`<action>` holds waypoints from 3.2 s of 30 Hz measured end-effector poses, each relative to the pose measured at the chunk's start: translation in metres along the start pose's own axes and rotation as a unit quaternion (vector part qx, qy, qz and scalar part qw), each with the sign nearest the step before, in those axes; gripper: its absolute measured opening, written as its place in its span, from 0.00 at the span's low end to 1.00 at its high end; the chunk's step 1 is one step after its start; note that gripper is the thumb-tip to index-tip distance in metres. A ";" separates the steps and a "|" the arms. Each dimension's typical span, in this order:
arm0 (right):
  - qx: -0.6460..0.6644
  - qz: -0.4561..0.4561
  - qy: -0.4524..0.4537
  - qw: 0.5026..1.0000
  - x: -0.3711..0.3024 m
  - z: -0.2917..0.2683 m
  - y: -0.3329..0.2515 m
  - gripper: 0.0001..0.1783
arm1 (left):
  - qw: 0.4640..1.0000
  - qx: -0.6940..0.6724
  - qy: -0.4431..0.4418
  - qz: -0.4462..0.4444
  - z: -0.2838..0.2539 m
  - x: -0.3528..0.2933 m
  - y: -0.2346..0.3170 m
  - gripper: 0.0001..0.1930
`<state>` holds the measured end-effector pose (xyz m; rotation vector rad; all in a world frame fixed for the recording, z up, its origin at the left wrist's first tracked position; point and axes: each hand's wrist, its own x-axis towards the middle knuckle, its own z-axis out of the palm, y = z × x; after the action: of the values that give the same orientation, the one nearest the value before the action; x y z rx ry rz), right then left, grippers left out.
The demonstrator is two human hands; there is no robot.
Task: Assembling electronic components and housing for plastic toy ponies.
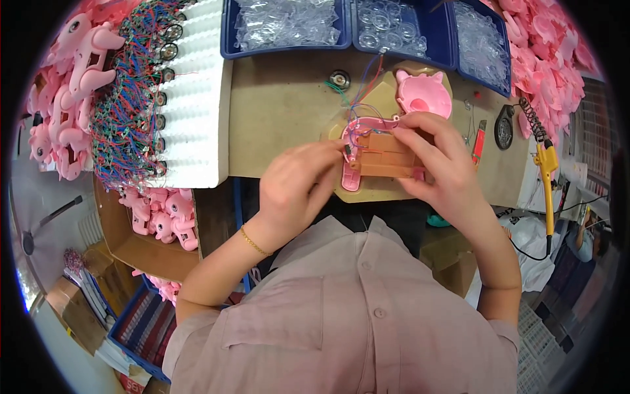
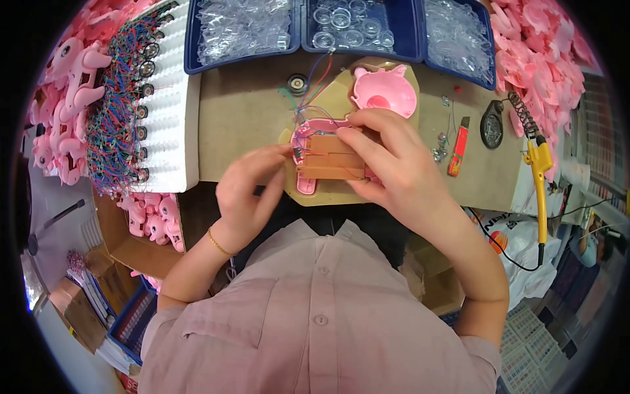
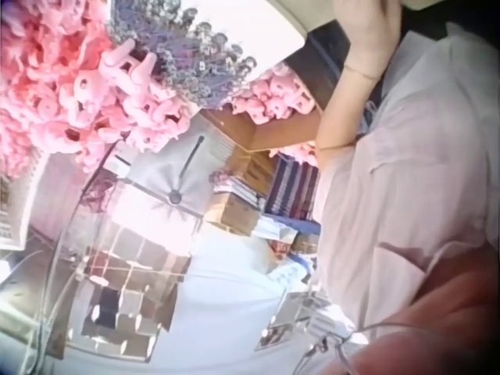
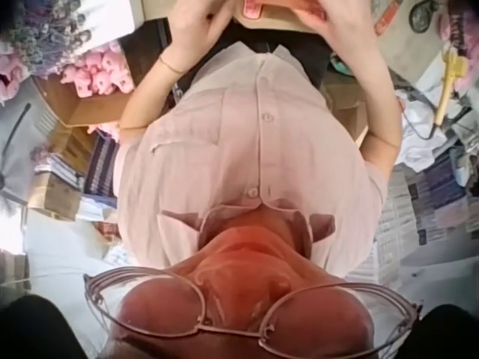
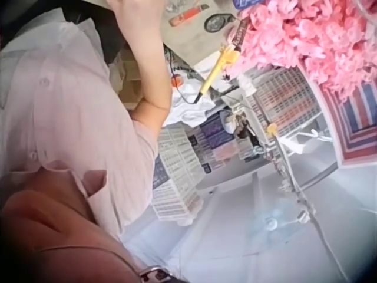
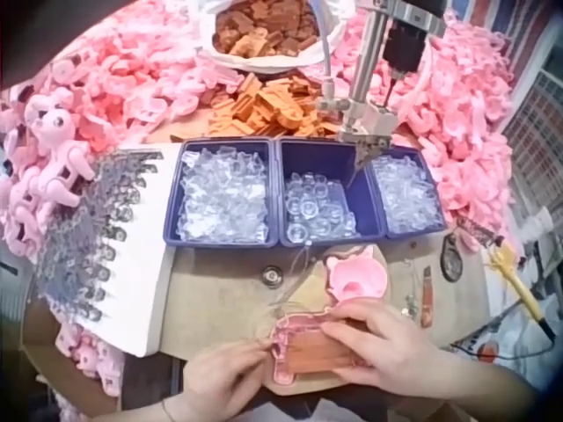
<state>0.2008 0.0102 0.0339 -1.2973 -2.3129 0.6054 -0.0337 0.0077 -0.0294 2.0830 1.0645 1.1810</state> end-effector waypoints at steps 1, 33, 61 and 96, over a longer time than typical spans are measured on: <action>-0.018 -0.008 0.003 1.000 0.000 0.001 0.001 0.34 | 0.999 0.022 -0.019 0.041 -0.001 0.000 0.000 0.16; -0.037 -0.007 -0.084 0.996 0.017 -0.022 -0.001 0.30 | 0.968 0.145 -0.135 0.154 -0.007 -0.001 0.001 0.23; -0.047 0.076 -0.031 0.995 0.001 -0.029 0.022 0.19 | 0.938 0.184 -0.219 0.199 0.011 0.074 0.030 0.18; 0.044 0.065 -0.207 0.975 0.070 -0.045 0.030 0.11 | 0.980 0.148 -0.117 -0.060 -0.001 0.083 0.033 0.06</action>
<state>0.2127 0.0925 0.0636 -1.3943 -2.4973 1.0997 0.0037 0.0580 0.0339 2.2741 1.2930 0.7321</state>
